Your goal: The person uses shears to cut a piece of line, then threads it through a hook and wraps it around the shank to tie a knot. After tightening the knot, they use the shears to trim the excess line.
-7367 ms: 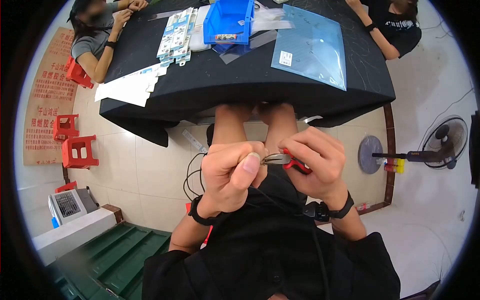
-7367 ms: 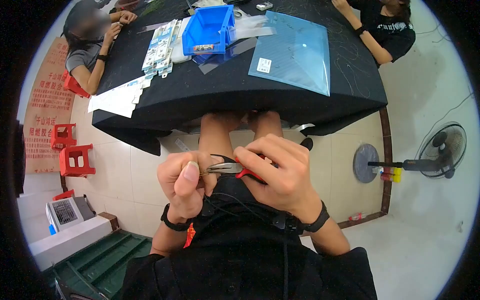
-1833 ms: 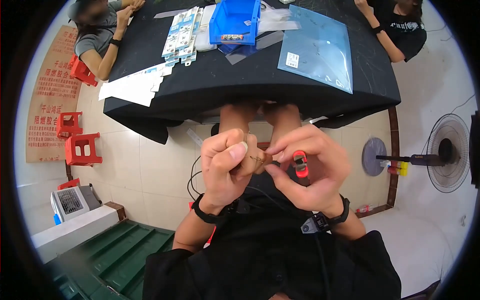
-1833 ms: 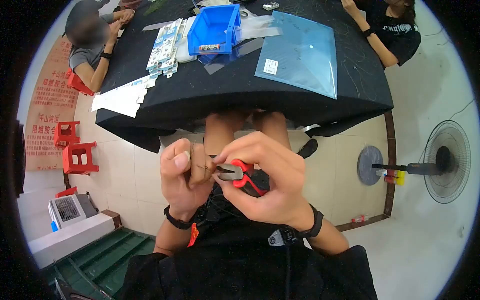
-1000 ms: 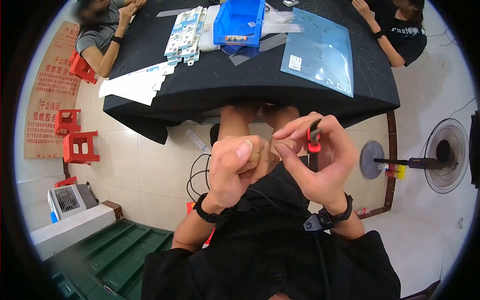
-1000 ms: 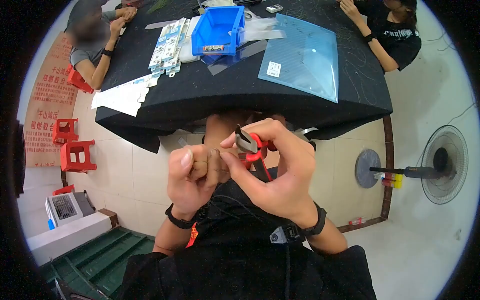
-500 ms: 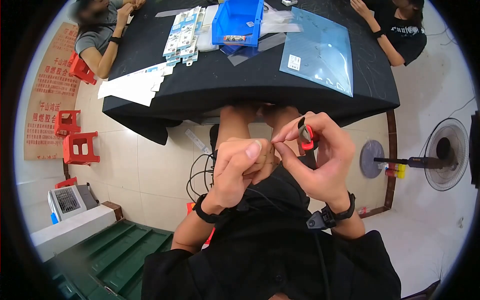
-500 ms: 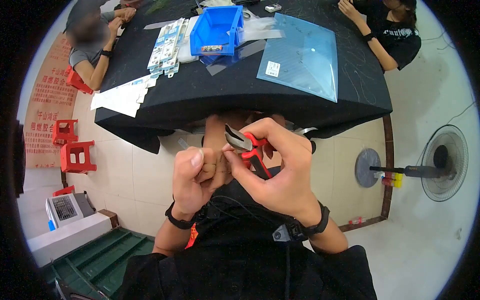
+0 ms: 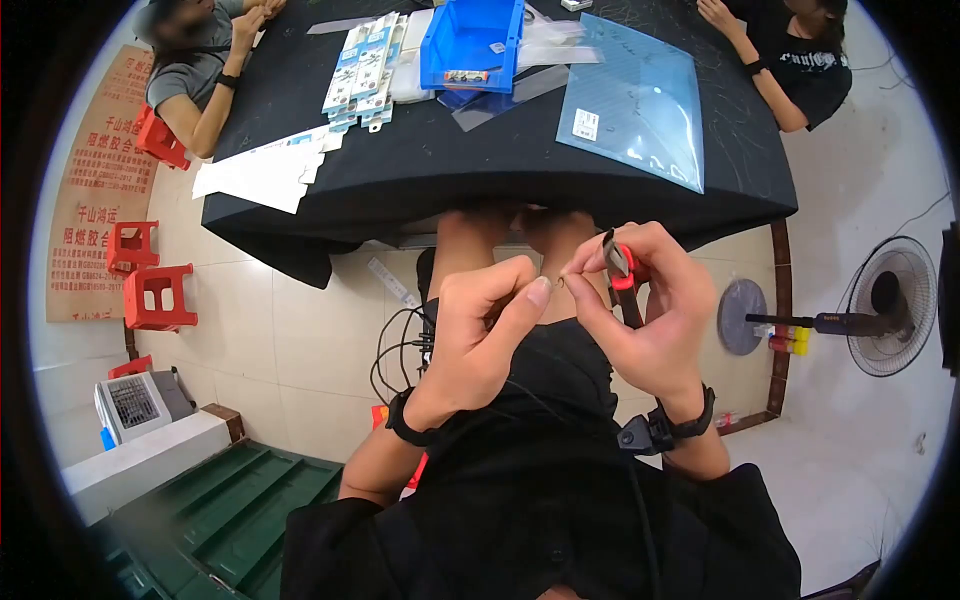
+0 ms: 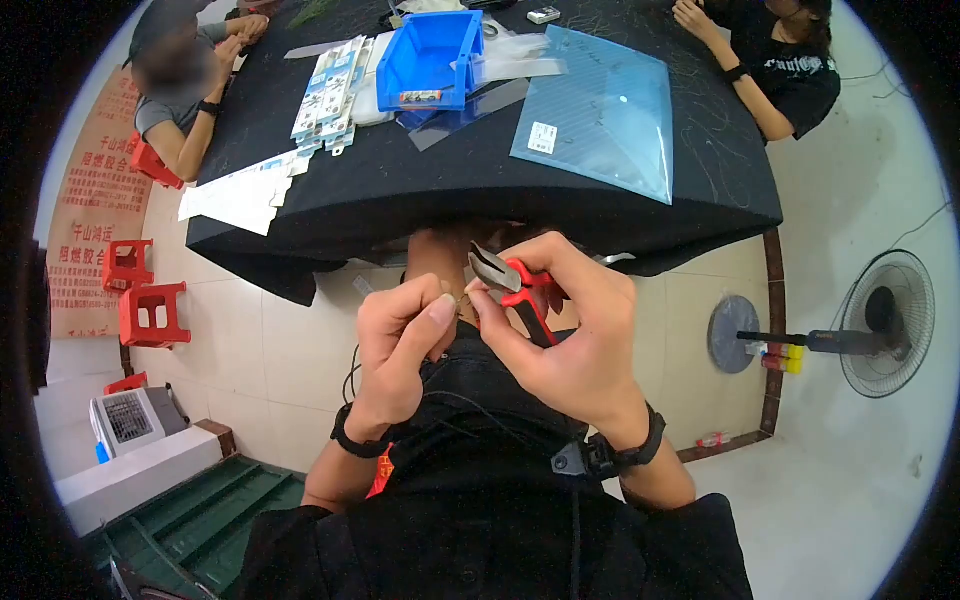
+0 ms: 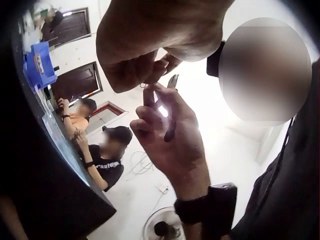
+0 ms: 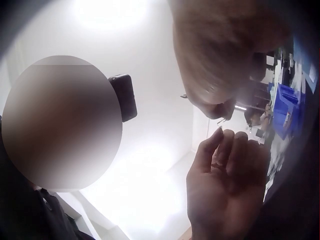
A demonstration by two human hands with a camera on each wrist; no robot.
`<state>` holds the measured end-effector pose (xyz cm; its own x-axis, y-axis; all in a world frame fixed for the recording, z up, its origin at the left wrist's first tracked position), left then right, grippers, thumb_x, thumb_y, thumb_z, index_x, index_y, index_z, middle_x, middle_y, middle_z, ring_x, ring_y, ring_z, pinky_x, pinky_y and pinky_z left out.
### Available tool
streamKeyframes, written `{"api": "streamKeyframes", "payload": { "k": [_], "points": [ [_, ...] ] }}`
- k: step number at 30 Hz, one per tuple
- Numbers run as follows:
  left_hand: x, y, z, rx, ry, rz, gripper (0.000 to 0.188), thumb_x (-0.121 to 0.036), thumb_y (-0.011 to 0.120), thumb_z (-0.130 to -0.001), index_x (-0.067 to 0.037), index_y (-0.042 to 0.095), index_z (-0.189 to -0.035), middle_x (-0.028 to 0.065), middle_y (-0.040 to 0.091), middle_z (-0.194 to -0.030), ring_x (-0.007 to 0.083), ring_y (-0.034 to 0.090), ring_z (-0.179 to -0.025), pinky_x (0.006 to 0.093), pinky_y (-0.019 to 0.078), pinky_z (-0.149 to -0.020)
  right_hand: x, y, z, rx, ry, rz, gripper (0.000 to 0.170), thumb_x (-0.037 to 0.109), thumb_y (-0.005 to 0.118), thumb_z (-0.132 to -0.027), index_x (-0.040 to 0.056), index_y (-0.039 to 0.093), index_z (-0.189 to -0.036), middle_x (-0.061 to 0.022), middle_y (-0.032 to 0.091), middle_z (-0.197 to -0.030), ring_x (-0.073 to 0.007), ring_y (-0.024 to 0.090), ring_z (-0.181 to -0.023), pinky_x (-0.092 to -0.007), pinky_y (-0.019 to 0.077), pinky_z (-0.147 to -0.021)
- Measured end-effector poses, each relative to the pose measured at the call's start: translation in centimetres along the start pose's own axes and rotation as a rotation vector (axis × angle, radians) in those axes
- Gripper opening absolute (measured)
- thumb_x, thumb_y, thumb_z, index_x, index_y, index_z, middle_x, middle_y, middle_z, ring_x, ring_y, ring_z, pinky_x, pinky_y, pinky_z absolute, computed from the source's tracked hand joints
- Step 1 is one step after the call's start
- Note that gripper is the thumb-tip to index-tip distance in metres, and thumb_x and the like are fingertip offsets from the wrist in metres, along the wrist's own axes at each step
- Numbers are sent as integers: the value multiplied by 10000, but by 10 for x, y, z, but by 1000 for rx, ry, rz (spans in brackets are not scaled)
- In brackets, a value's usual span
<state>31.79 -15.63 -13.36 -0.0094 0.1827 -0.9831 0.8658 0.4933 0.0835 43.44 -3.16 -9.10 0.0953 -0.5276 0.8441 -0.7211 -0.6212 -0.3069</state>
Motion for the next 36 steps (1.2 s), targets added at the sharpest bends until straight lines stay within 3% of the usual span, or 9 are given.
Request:
{"api": "streamKeyframes", "payload": {
  "k": [6, 9, 14, 20, 36],
  "points": [
    [-2, -1, -2, -47, 51, -204, 320, -110, 590, -1015, 6, 453, -750, 31, 376, -620, 98, 325, -576, 315, 250, -530, -3, -2, 0, 22, 83, 2, 214, 35, 830, -821, 31, 660, -951, -26, 697, -782, -71, 656, -670, -215, 472, -619],
    [-2, -3, -4, -40, 37, -180, 338, -150, 531, -1042, -25, 470, -734, -8, 467, -624, 62, 379, -562, 260, 283, -530, -3, -2, -1, 39, 104, 6, 206, 24, 819, -822, 30, 658, -952, -27, 695, -776, -72, 656, -682, -217, 474, -631],
    [3, -3, -4, -6, -73, 223, 353, -182, 522, -1059, -45, 491, -735, -30, 447, -601, 56, 375, -544, 264, 269, -508, -8, 4, 4, 44, 138, -74, 205, 9, 800, -809, 38, 660, -956, -27, 694, -783, -72, 632, -677, -221, 456, -635],
    [1, 0, -5, -14, -80, 347, 373, -200, 508, -1071, -68, 460, -726, -31, 438, -606, 47, 356, -538, 257, 258, -505, -8, 10, 9, 113, 72, -64, 265, 47, 817, -753, 53, 659, -965, -16, 633, -756, -94, 552, -637, -241, 392, -593],
    [0, -4, -3, 23, -131, 327, 361, -216, 500, -1072, -69, 477, -743, -27, 457, -618, 42, 358, -535, 243, 243, -498, -12, 10, 8, 52, 43, -29, 289, 42, 815, -737, 52, 639, -967, -11, 620, -744, -95, 551, -636, -249, 407, -598]
  ]
}}
Point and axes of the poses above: each hand's wrist, its own z-axis away from the middle knuckle, its own y-axis out of the palm, x = y × z, the point moved 5 cm from there along -z, towards the middle knuckle
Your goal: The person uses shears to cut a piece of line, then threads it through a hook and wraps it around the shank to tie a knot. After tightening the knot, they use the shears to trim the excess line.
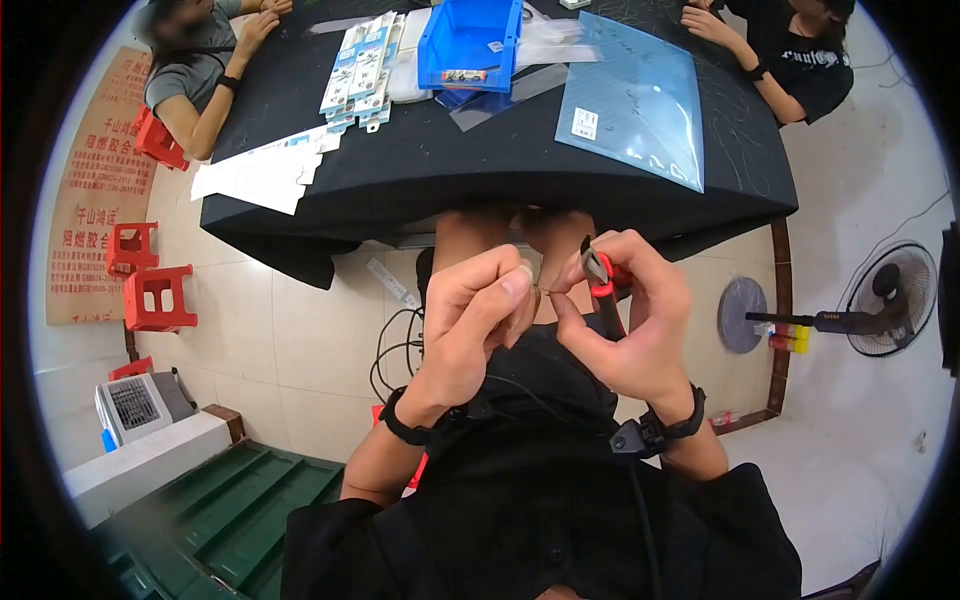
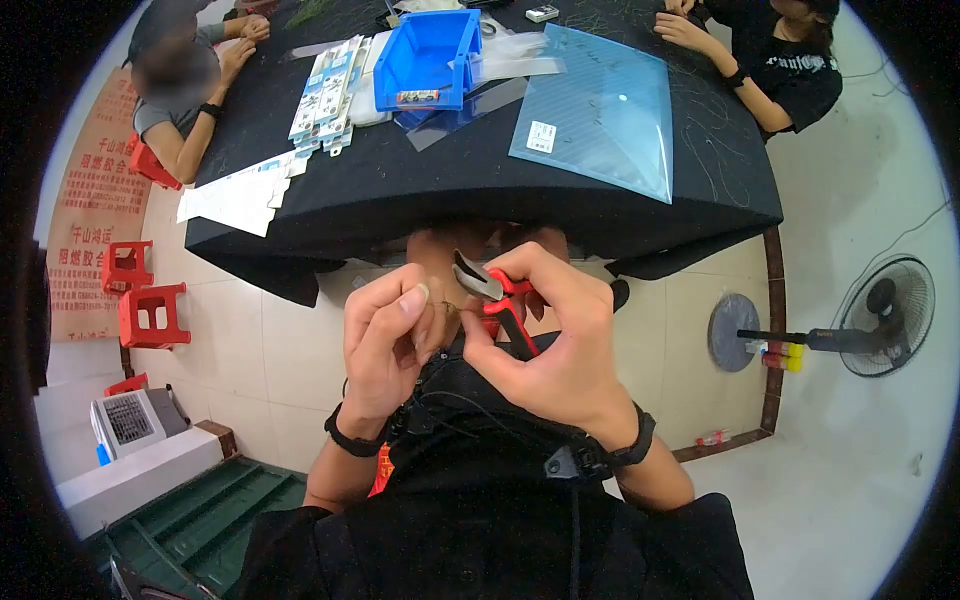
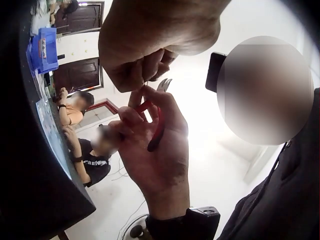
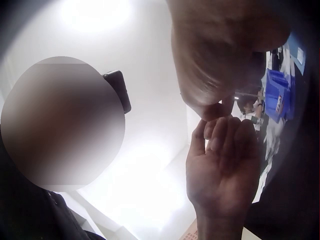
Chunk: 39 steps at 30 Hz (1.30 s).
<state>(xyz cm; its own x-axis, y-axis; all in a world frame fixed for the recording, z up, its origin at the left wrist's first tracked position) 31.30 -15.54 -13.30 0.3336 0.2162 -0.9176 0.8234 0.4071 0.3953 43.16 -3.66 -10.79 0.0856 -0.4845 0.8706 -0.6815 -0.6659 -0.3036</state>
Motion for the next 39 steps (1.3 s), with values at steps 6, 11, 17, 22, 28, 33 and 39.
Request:
{"api": "streamKeyframes", "payload": {
  "k": [6, 11, 17, 22, 28, 33, 39],
  "points": [
    [-3, -7, -2, -8, 72, -151, 279, -150, 558, -1038, -20, 539, -792, -2, 507, -633, 65, 415, -560, 248, 307, -524, 3, -5, -7, 84, 177, -233, 261, 27, 795, -779, 64, 622, -970, 10, 661, -819, -39, 555, -673, -215, 415, -624],
    [-12, -3, -4, -30, 186, -424, 86, -58, 659, -963, 19, 642, -927, 38, 598, -720, 84, 529, -619, 247, 396, -570, -8, -4, -9, 140, 435, -511, 209, 20, 771, -852, 74, 607, -969, 21, 668, -871, -1, 506, -673, -191, 378, -618],
    [-14, -5, -10, -86, 185, -474, 85, -56, 700, -970, 18, 661, -955, 44, 621, -763, 101, 553, -640, 249, 421, -583, -12, 3, -15, 200, 460, -549, 192, 27, 786, -882, 68, 619, -967, 34, 652, -851, 2, 492, -678, -194, 374, -623],
    [-13, -6, -16, -57, 181, -429, 80, -49, 682, -995, 18, 644, -973, 55, 628, -784, 119, 574, -656, 264, 451, -603, -17, 2, -20, 216, 428, -528, 206, 30, 800, -883, 65, 619, -975, 32, 655, -852, -2, 503, -686, -197, 385, -631],
    [-12, -4, -23, -39, 105, -465, 103, -39, 655, -1012, 24, 598, -955, 69, 622, -786, 130, 589, -677, 271, 482, -637, -22, -3, -24, 184, 457, -458, 218, 35, 806, -878, 59, 615, -981, 28, 664, -860, -6, 537, -706, -195, 407, -648],
    [-7, -6, -26, -32, 44, -443, 94, -36, 632, -1022, 23, 594, -959, 72, 611, -782, 138, 592, -682, 284, 491, -646, -25, -2, -26, 191, 480, -434, 210, 39, 795, -885, 60, 610, -981, 26, 664, -865, -4, 546, -711, -194, 415, -653],
    [-2, -8, -29, 6, 97, -579, 100, -55, 634, -1029, 27, 608, -979, 89, 624, -797, 155, 602, -682, 296, 497, -657, -26, 2, -30, 134, 427, -466, 184, 53, 769, -905, 73, 604, -985, 28, 659, -905, -13, 544, -721, -199, 412, -646]
  ]
}}
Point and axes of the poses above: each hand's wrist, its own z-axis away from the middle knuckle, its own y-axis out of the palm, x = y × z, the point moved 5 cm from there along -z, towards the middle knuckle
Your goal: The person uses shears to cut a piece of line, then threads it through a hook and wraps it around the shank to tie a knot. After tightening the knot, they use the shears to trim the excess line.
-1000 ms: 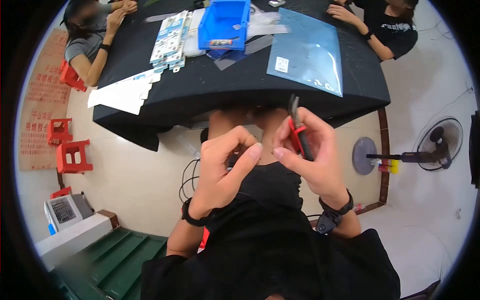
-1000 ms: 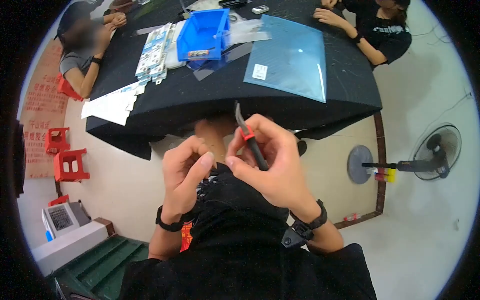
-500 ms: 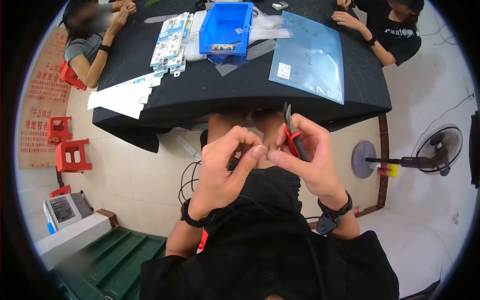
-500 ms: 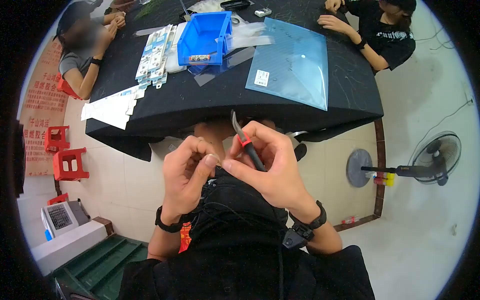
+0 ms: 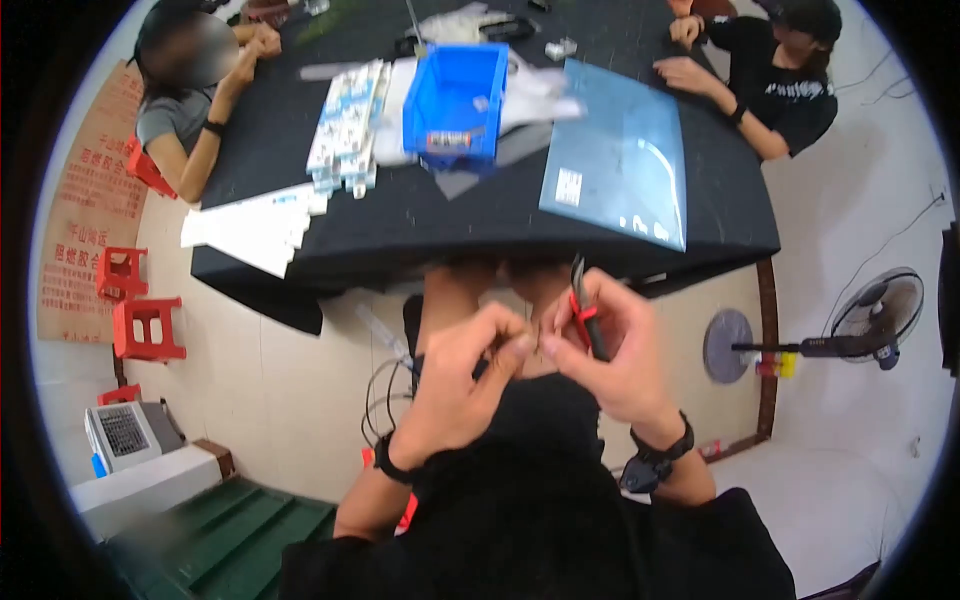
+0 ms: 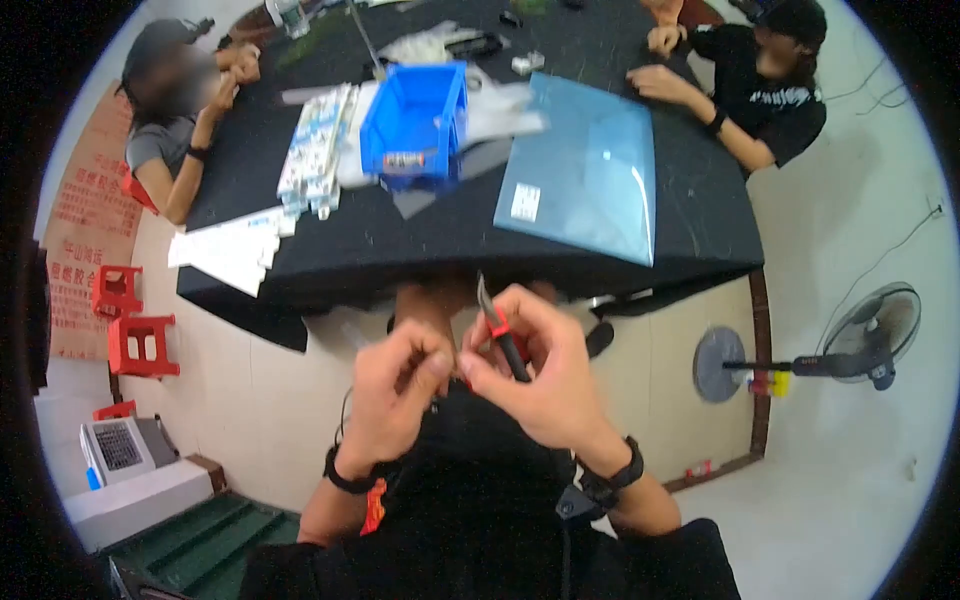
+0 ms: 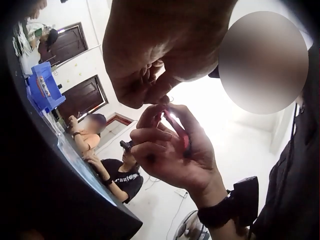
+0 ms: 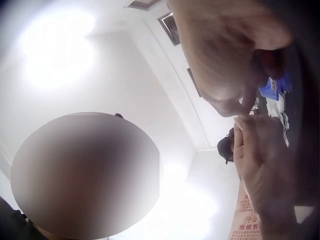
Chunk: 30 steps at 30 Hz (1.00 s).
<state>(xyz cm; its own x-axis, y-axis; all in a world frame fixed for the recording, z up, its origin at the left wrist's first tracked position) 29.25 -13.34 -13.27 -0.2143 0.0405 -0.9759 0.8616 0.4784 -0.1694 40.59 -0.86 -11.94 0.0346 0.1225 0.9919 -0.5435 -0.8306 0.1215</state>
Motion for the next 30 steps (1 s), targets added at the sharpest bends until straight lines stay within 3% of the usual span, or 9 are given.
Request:
{"api": "streamKeyframes", "payload": {
  "k": [2, 7, 10, 11, 13, 16, 20, 24, 30],
  "points": [
    [0, 2, -3, -22, 36, 56, 133, -80, 605, -1045, 2, 591, -942, 23, 612, -767, 76, 567, -663, 239, 452, -604, -4, -3, -5, 14, 13, -1, 184, 60, 769, -905, 75, 605, -987, 30, 654, -903, -19, 535, -720, -198, 415, -650],
    [1, -10, -11, -53, 1, 40, 154, -100, 591, -1052, 5, 592, -939, 18, 593, -728, 74, 553, -645, 233, 437, -594, -4, -22, -45, -52, -130, 58, 103, 36, 699, -938, 38, 606, -982, 17, 653, -903, -60, 556, -754, -261, 466, -692],
    [12, -16, -16, -58, -13, 55, 155, -101, 579, -1057, 0, 591, -941, 8, 592, -731, 60, 536, -638, 223, 417, -582, -5, -54, -89, -266, -45, 719, 187, 42, 716, -865, -17, 637, -1024, -130, 639, -919, -234, 647, -809, -356, 508, -747],
    [14, -18, -18, -59, -8, 57, 155, -101, 579, -1057, 0, 591, -941, 8, 592, -731, 60, 536, -638, 223, 417, -582, -12, -63, -105, -267, -49, 723, 187, 42, 716, -865, -17, 637, -1024, -130, 639, -919, -234, 647, -809, -356, 508, -747],
    [20, -21, -22, -48, -48, 87, 157, -109, 570, -1067, -4, 590, -951, 2, 592, -734, 42, 515, -636, 214, 399, -574, -26, -83, -131, -416, -192, 1168, 289, 65, 723, -843, -13, 648, -1112, -212, 584, -1011, -392, 641, -888, -459, 519, -784],
    [30, -29, -26, -52, -70, 73, 167, -126, 570, -1073, -8, 587, -956, -1, 595, -744, 32, 500, -631, 210, 386, -571, -51, -100, -163, -387, -263, 1159, 376, 67, 714, -857, 3, 620, -1215, -231, 549, -1094, -455, 608, -946, -531, 503, -825],
    [45, -38, -32, -108, -164, 174, 136, -80, 587, -1047, 12, 600, -947, 26, 596, -738, 80, 550, -651, 247, 423, -585, -74, -99, -176, -380, -332, 1173, 495, 95, 734, -871, 36, 544, -1324, -221, 546, -1141, -434, 544, -1072, -529, 449, -934],
    [67, -45, -36, -91, -233, 251, 180, -132, 580, -1065, 2, 597, -945, 2, 592, -726, 45, 513, -625, 213, 399, -573, -69, -95, -181, -358, -175, 1212, 491, 122, 725, -897, 74, 545, -1351, -203, 528, -1189, -413, 484, -1129, -527, 398, -997],
    [92, -54, -58, -119, -243, 259, 193, -147, 578, -1071, -2, 593, -944, -7, 586, -720, 37, 511, -631, 215, 392, -564, -9, -95, -281, -240, -502, 1097, 166, 103, 748, -871, 5, 731, -1005, -167, 735, -925, -314, 727, -883, -412, 550, -797]
  ]
}}
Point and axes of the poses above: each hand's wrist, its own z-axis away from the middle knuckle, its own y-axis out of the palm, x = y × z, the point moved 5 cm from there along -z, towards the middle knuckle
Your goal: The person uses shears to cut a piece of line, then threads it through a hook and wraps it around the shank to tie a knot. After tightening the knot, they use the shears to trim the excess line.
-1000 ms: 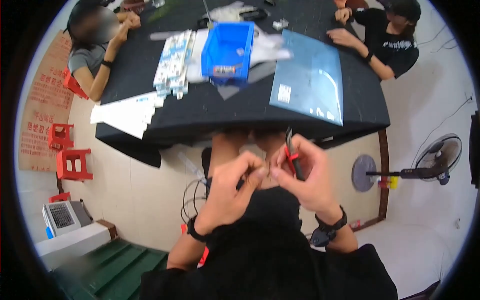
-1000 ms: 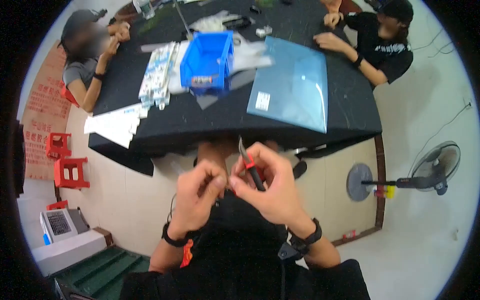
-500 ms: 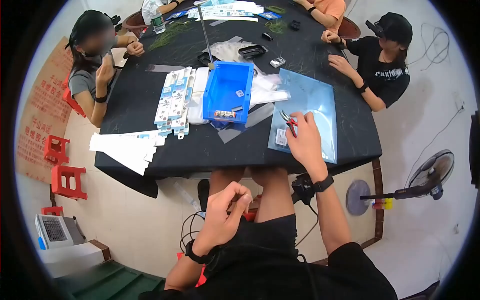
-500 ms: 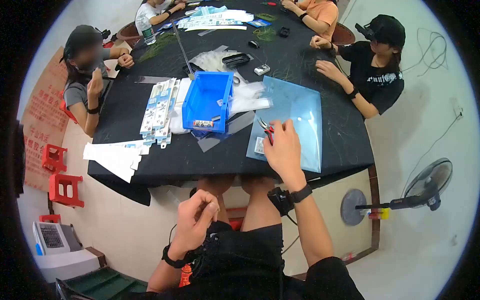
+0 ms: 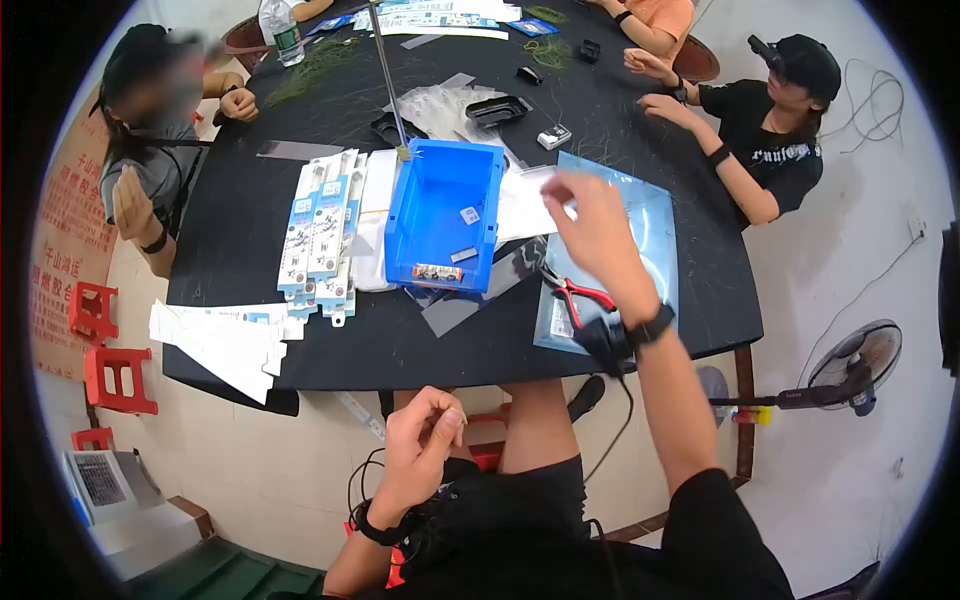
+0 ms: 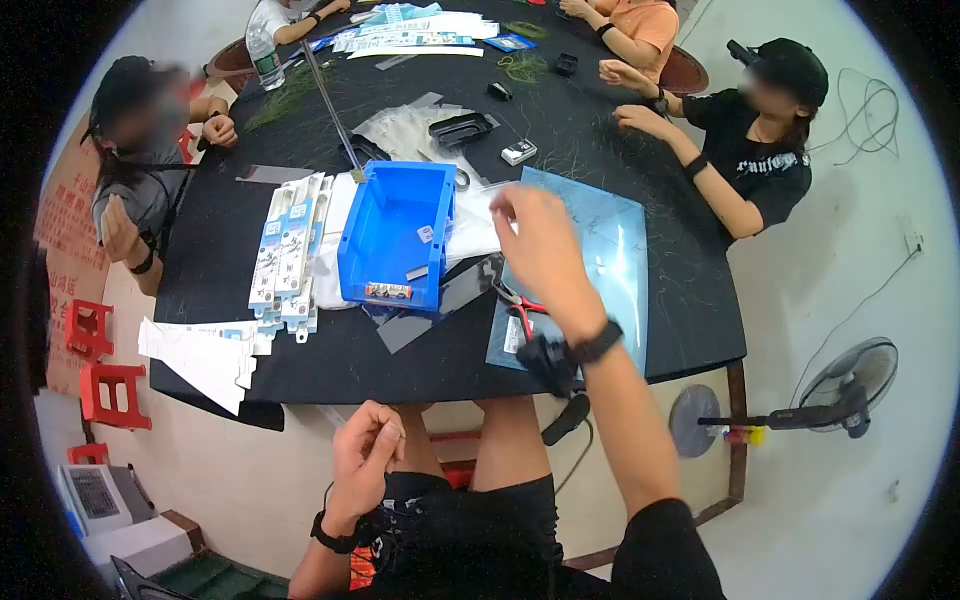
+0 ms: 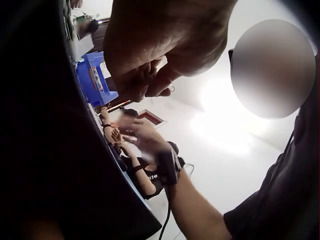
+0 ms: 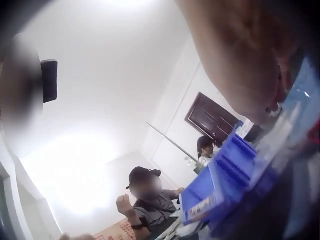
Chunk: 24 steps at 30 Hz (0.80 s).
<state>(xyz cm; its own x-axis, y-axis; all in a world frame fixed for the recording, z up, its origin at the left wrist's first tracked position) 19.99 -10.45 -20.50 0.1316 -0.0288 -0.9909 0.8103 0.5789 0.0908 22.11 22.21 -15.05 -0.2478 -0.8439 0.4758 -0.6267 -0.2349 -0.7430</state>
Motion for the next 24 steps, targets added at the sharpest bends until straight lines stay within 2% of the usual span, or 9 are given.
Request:
{"api": "streamKeyframes", "payload": {
  "k": [2, 3, 5, 6, 8, 10, 14, 20, 24],
  "points": [
    [0, -4, -9, -15, -10, 3, 195, -156, 579, -1073, -3, 596, -953, -9, 591, -732, 33, 505, -631, 212, 389, -566, -19, 19, -45, 66, 128, 74, 131, 103, 743, -869, 2, 749, -952, -189, 762, -923, -338, 749, -864, -432, 574, -780],
    [1, -5, -12, -15, -7, 1, 195, -156, 579, -1073, -3, 596, -953, -9, 591, -732, 33, 505, -631, 212, 389, -566, -27, 29, -61, 62, 127, 74, 131, 103, 743, -869, 2, 749, -952, -189, 762, -923, -338, 749, -864, -432, 574, -780],
    [3, -7, -16, 1, -4, -20, 176, -152, 559, -1095, -32, 570, -966, -11, 569, -759, 34, 482, -627, 203, 370, -559, -49, 57, -84, 157, 209, 141, 142, 162, 758, -864, 36, 749, -928, -229, 754, -981, -412, 738, -936, -501, 580, -810],
    [3, -9, -17, -6, 0, -23, 176, -152, 559, -1095, -32, 570, -966, -11, 569, -759, 34, 482, -627, 203, 370, -559, -50, 65, -93, 156, 202, 137, 142, 162, 758, -864, 36, 749, -928, -229, 754, -981, -412, 738, -936, -501, 580, -810],
    [4, -10, -18, 0, 0, -41, 165, -134, 557, -1091, -30, 577, -964, -8, 579, -762, 32, 486, -626, 202, 374, -560, -56, 88, -103, 276, 280, 172, 172, 188, 773, -865, 37, 753, -945, -235, 754, -991, -420, 734, -973, -489, 586, -849],
    [5, -13, -17, -18, -4, -45, 160, -122, 555, -1087, -27, 580, -962, -6, 587, -764, 29, 491, -626, 198, 377, -562, -57, 99, -107, 284, 285, 246, 214, 222, 792, -859, 32, 754, -948, -235, 756, -992, -428, 732, -985, -495, 585, -854],
    [8, -19, -12, -37, -11, -42, 159, -121, 555, -1088, -24, 574, -963, -4, 587, -769, 31, 491, -629, 200, 378, -564, -58, 92, -112, 299, 261, 244, 246, 244, 797, -833, 20, 750, -921, -232, 754, -950, -421, 738, -949, -493, 589, -854],
    [9, -18, -7, -15, 4, -52, 165, -124, 553, -1090, -19, 567, -964, -2, 581, -773, 34, 493, -635, 203, 378, -567, -57, 50, -106, -32, 145, 125, 132, 129, 734, -845, 7, 701, -882, -239, 734, -877, -444, 728, -873, -501, 585, -802],
    [2, -13, -2, -17, 15, -50, 169, -124, 558, -1074, -10, 587, -953, -18, 580, -723, 31, 484, -612, 213, 378, -565, -53, 8, -92, -154, 176, 164, 168, 96, 704, -877, 34, 652, -1024, -230, 727, -853, -477, 709, -879, -527, 569, -805]
  ]
}}
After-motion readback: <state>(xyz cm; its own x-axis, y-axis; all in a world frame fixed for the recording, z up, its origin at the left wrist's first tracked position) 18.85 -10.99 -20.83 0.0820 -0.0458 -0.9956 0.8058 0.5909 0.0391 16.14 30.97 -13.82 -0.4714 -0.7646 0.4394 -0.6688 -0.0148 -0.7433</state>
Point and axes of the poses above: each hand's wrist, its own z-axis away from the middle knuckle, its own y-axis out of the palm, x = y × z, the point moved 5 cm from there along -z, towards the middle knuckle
